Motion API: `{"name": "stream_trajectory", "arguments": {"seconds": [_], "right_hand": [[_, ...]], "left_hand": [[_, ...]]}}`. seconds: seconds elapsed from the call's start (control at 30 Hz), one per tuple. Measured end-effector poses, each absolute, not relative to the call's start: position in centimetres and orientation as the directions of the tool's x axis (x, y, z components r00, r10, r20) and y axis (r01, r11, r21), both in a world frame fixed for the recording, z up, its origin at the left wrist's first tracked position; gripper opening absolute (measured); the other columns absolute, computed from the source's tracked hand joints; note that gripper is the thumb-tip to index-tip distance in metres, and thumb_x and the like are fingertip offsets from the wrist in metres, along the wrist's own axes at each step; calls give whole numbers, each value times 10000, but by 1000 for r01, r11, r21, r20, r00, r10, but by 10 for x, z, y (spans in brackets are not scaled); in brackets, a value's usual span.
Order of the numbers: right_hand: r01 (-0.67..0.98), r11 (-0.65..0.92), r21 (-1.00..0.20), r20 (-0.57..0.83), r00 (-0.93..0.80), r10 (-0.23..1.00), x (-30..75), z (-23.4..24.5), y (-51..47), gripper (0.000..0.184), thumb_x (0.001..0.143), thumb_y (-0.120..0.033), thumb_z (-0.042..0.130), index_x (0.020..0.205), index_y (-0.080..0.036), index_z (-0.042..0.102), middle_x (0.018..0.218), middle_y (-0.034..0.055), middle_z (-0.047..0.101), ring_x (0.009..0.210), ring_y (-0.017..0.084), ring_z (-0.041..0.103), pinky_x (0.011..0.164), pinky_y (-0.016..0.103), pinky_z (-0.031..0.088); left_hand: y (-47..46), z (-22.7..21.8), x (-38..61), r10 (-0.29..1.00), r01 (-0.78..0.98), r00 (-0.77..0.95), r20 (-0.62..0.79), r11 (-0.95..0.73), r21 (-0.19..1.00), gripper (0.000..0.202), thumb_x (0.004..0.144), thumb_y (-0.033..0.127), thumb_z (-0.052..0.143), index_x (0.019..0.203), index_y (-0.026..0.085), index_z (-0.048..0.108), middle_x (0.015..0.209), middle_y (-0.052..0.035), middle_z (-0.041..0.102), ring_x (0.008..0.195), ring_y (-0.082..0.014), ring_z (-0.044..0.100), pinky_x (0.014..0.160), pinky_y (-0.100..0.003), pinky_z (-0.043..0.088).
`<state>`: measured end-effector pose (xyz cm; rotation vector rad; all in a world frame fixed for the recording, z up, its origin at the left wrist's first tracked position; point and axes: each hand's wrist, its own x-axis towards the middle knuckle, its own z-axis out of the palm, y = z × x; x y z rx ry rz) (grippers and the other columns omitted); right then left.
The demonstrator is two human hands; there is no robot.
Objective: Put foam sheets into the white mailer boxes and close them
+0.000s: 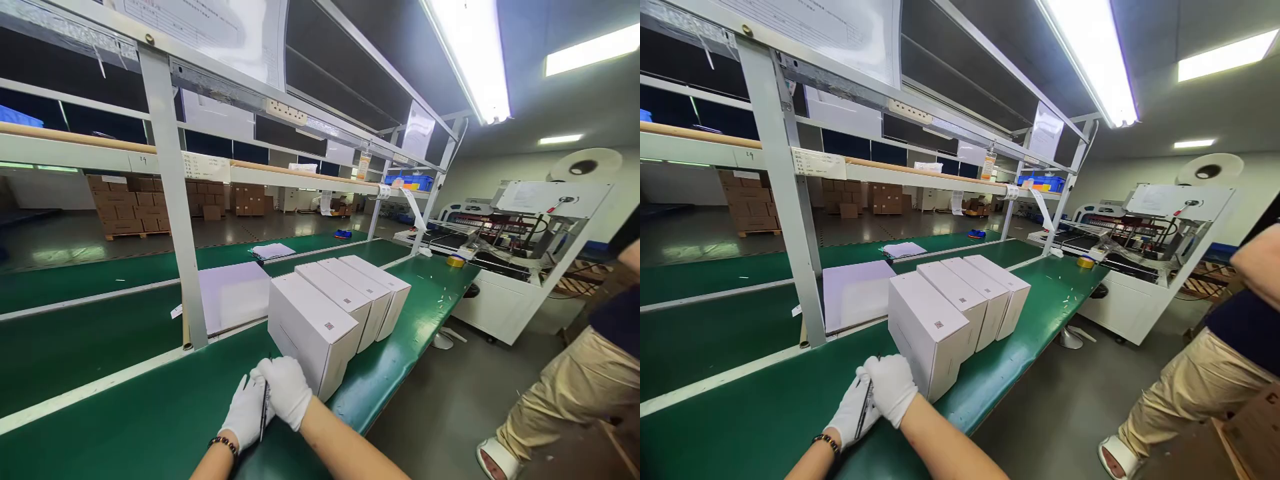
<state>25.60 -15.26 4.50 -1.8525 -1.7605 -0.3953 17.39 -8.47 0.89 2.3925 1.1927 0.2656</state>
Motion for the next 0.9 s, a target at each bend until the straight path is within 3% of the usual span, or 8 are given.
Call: {"name": "stream_trajectory", "arguments": {"seconds": [0.1, 0.17, 0.3, 0.37, 0.57, 0.7, 0.8, 0.9], "right_hand": [[989, 140, 45, 710, -130, 692, 278, 60, -185, 225, 895, -298, 450, 693, -216, 505, 685, 51, 631, 640, 185, 602, 728, 359, 492], [959, 248, 138, 814, -253, 523, 290, 71, -210, 172, 895, -295, 436, 738, -233, 461, 847, 58, 663, 806, 208, 637, 822, 434, 489], [987, 3, 158, 972, -156, 176, 314, 83, -220, 121, 859, -208, 531, 878, -250, 419, 1109, 83, 669, 1150, 261, 590, 939, 564, 456], [986, -91, 143, 983, -131, 130, 320, 82, -204, 188, 837, -165, 554, 903, -250, 400, 1150, 88, 664, 1176, 252, 587, 960, 574, 457], [986, -152, 71, 987, -48, 152, 309, 75, -170, 287, 792, -85, 589, 912, -255, 390, 1205, 97, 647, 1185, 248, 584, 1035, 602, 385], [999, 25, 41, 961, -46, 273, 281, 67, -164, 215, 790, -97, 561, 844, -246, 416, 1186, 84, 642, 1172, 252, 581, 1049, 606, 355], [983, 157, 94, 851, -162, 500, 263, 51, -140, 114, 783, -190, 569, 765, -239, 467, 1075, 35, 677, 1082, 226, 615, 1055, 515, 392], [995, -96, -3, 565, 80, 821, 266, 31, -104, 73, 769, -171, 587, 841, -179, 597, 1099, 144, 674, 1149, 281, 578, 1121, 494, 323]], "left_hand": [[-75, 4, 137, 611, 591, 785, -98, -694, 412, 587, 844, 465, 532, 1355, 176, 537, 1489, -64, 396, 1427, -245, 279, 1184, -422, 157], [-67, -1, 113, 570, 589, 804, -172, -722, 364, 617, 861, 503, 489, 1415, 233, 470, 1528, -39, 280, 1445, -284, 161, 1189, -488, 113], [-52, -9, 86, 577, 596, 795, -185, -689, 414, 621, 908, 553, 353, 1442, 244, 427, 1537, -20, 242, 1447, -267, 122, 1196, -491, 114], [-50, -11, 84, 582, 591, 795, -171, -680, 435, 618, 911, 549, 342, 1436, 236, 439, 1531, -20, 262, 1446, -264, 138, 1196, -489, 114], [-52, -5, 88, 581, 595, 794, -182, -677, 433, 624, 909, 535, 336, 1437, 220, 438, 1532, -18, 272, 1451, -268, 133, 1197, -495, 86], [-52, -2, 86, 581, 604, 787, -211, -654, 455, 644, 913, 534, 305, 1451, 198, 415, 1537, -21, 264, 1456, -260, 129, 1201, -486, 82], [-51, -1, 85, 575, 598, 793, -200, -671, 439, 636, 913, 513, 310, 1443, 183, 431, 1529, -23, 293, 1456, -250, 143, 1206, -464, 68], [-51, 0, 83, 581, 597, 789, -199, -650, 469, 642, 914, 508, 292, 1441, 170, 437, 1525, -24, 309, 1456, -253, 154, 1204, -470, 83]]}}
